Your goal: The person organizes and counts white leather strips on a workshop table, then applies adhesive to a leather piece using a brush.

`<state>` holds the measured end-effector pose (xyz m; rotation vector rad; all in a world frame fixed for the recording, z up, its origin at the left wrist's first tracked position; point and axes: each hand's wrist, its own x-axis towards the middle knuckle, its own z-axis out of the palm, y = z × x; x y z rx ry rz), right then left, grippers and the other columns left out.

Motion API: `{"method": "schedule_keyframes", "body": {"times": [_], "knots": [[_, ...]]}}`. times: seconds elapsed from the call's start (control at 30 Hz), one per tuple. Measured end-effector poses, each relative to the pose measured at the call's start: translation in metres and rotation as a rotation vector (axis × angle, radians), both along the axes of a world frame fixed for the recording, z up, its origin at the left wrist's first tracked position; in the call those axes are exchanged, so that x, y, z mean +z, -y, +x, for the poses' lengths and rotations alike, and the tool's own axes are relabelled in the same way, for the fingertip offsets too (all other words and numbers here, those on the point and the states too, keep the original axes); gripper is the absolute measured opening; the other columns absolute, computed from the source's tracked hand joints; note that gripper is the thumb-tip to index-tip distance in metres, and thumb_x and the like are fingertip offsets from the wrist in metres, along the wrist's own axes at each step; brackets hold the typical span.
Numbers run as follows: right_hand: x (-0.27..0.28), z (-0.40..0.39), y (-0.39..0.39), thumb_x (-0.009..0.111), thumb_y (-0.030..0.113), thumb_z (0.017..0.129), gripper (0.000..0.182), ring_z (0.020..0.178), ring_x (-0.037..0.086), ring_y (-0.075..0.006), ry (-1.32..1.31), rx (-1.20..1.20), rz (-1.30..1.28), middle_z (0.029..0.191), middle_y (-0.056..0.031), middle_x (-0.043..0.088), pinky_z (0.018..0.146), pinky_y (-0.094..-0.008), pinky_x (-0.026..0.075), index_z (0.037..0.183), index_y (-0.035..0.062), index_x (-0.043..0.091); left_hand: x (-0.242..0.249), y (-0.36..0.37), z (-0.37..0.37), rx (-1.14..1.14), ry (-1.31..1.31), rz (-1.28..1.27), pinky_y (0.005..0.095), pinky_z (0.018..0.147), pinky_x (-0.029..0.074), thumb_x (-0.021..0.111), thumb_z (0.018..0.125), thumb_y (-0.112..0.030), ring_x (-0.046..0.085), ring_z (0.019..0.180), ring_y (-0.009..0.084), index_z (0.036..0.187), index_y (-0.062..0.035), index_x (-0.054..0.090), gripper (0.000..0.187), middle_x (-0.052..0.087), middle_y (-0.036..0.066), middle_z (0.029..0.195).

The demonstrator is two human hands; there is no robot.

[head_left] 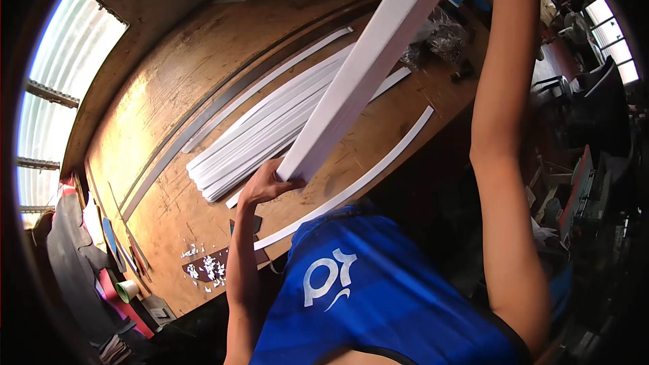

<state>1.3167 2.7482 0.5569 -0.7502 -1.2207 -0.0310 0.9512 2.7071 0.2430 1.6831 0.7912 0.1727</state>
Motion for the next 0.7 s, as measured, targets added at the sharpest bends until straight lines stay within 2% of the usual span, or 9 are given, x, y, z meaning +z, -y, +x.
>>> {"method": "schedule_keyframes", "body": {"times": [0.07, 0.13, 0.17, 0.23, 0.33, 0.4, 0.47, 0.67, 0.7], "knots": [[-0.052, 0.129, -0.049, 0.075, 0.026, 0.083, 0.027, 0.060, 0.059, -0.0143, -0.477, 0.326, -0.147, 0.071, -0.0018, 0.060, 0.052, -0.0263, 0.047, 0.087, 0.0025, 0.063, -0.020, 0.004, -0.014, -0.046, -0.101, -0.004, 0.0309, 0.073, 0.050, 0.078, 0.075, -0.035, 0.065, 0.082, 0.0186, 0.111, 0.0010, 0.066, 0.052, 0.071, 0.013, 0.090], [-0.103, 0.076, -0.015, 0.075, 0.028, 0.083, 0.031, 0.059, 0.059, -0.0154, -0.478, -0.202, -0.191, 0.075, -0.0049, 0.061, 0.054, -0.0292, 0.050, 0.097, 0.0048, 0.062, -0.027, 0.007, -0.016, -0.096, -0.243, -0.004, 0.0326, 0.074, 0.050, 0.077, 0.076, -0.035, 0.065, 0.083, 0.0209, 0.112, 0.0002, 0.066, 0.052, 0.071, 0.014, 0.091], [-0.174, 0.162, -0.034, 0.080, 0.026, 0.079, 0.043, 0.089, 0.064, -0.0206, -0.436, -0.280, -0.202, 0.095, -0.0097, 0.066, 0.076, -0.0328, 0.051, 0.107, -0.0015, 0.060, -0.031, 0.007, -0.016, -0.141, -0.374, 0.010, 0.0343, 0.076, 0.050, 0.076, 0.076, -0.034, 0.066, 0.084, 0.0233, 0.114, -0.0006, 0.066, 0.052, 0.071, 0.016, 0.092], [-0.229, 0.127, -0.013, 0.084, 0.024, 0.075, 0.047, 0.089, 0.062, -0.0200, -0.560, -0.449, -0.316, 0.100, -0.0111, 0.066, 0.083, -0.0330, 0.049, 0.104, -0.0058, 0.063, -0.050, 0.005, -0.017, -0.192, -0.414, 0.003, 0.0362, 0.077, 0.050, 0.075, 0.075, -0.034, 0.066, 0.084, 0.0259, 0.115, -0.0020, 0.066, 0.052, 0.071, 0.017, 0.094], [-0.356, 0.155, -0.002, 0.084, 0.028, 0.075, 0.058, 0.098, 0.060, -0.0235, -0.717, -0.617, -0.585, 0.110, -0.0160, 0.063, 0.087, -0.0366, 0.048, 0.113, -0.0069, 0.058, -0.099, 0.002, -0.025, -0.258, -0.462, 0.004, 0.0399, 0.080, 0.051, 0.075, 0.073, -0.031, 0.067, 0.086, 0.0308, 0.117, -0.0068, 0.066, 0.051, 0.071, 0.019, 0.098], [-0.426, 0.167, 0.014, 0.083, 0.031, 0.076, 0.055, 0.097, 0.061, -0.0250, -0.702, -0.640, -0.770, 0.109, -0.0151, 0.064, 0.089, -0.0383, 0.047, 0.109, -0.0069, 0.059, -0.116, -0.001, -0.025, -0.320, -0.543, -0.012, 0.0398, 0.080, 0.052, 0.075, 0.073, -0.031, 0.068, 0.088, 0.0306, 0.118, -0.0085, 0.066, 0.051, 0.071, 0.018, 0.099], [-0.461, 0.163, 0.028, 0.080, 0.032, 0.079, 0.058, 0.110, 0.059, -0.0313, -0.729, -0.657, -0.954, 0.118, -0.0221, 0.061, 0.097, -0.0383, 0.044, 0.114, -0.0064, 0.056, -0.138, -0.004, -0.028, -0.331, -0.569, -0.021, 0.0395, 0.082, 0.051, 0.076, 0.073, -0.032, 0.068, 0.089, 0.0296, 0.117, -0.0082, 0.067, 0.050, 0.071, 0.018, 0.099], [-0.538, 0.197, 0.038, 0.080, 0.029, 0.080, 0.055, 0.106, 0.061, -0.0294, -0.838, -0.718, -1.130, 0.115, -0.0213, 0.064, 0.093, -0.0388, 0.046, 0.115, -0.0080, 0.059, -0.159, -0.010, -0.031, -0.326, -0.626, 0.003, 0.0395, 0.083, 0.051, 0.077, 0.073, -0.037, 0.067, 0.090, 0.0304, 0.112, -0.0083, 0.068, 0.049, 0.071, 0.017, 0.098], [-0.536, 0.199, 0.039, 0.080, 0.028, 0.080, 0.054, 0.102, 0.061, -0.0273, -0.849, -0.615, -1.082, 0.112, -0.0189, 0.065, 0.090, -0.0384, 0.047, 0.114, -0.0080, 0.060, -0.163, -0.010, -0.032, -0.306, -0.621, 0.020, 0.0397, 0.082, 0.051, 0.077, 0.073, -0.037, 0.067, 0.089, 0.0307, 0.111, -0.0080, 0.069, 0.048, 0.071, 0.017, 0.098]]}}
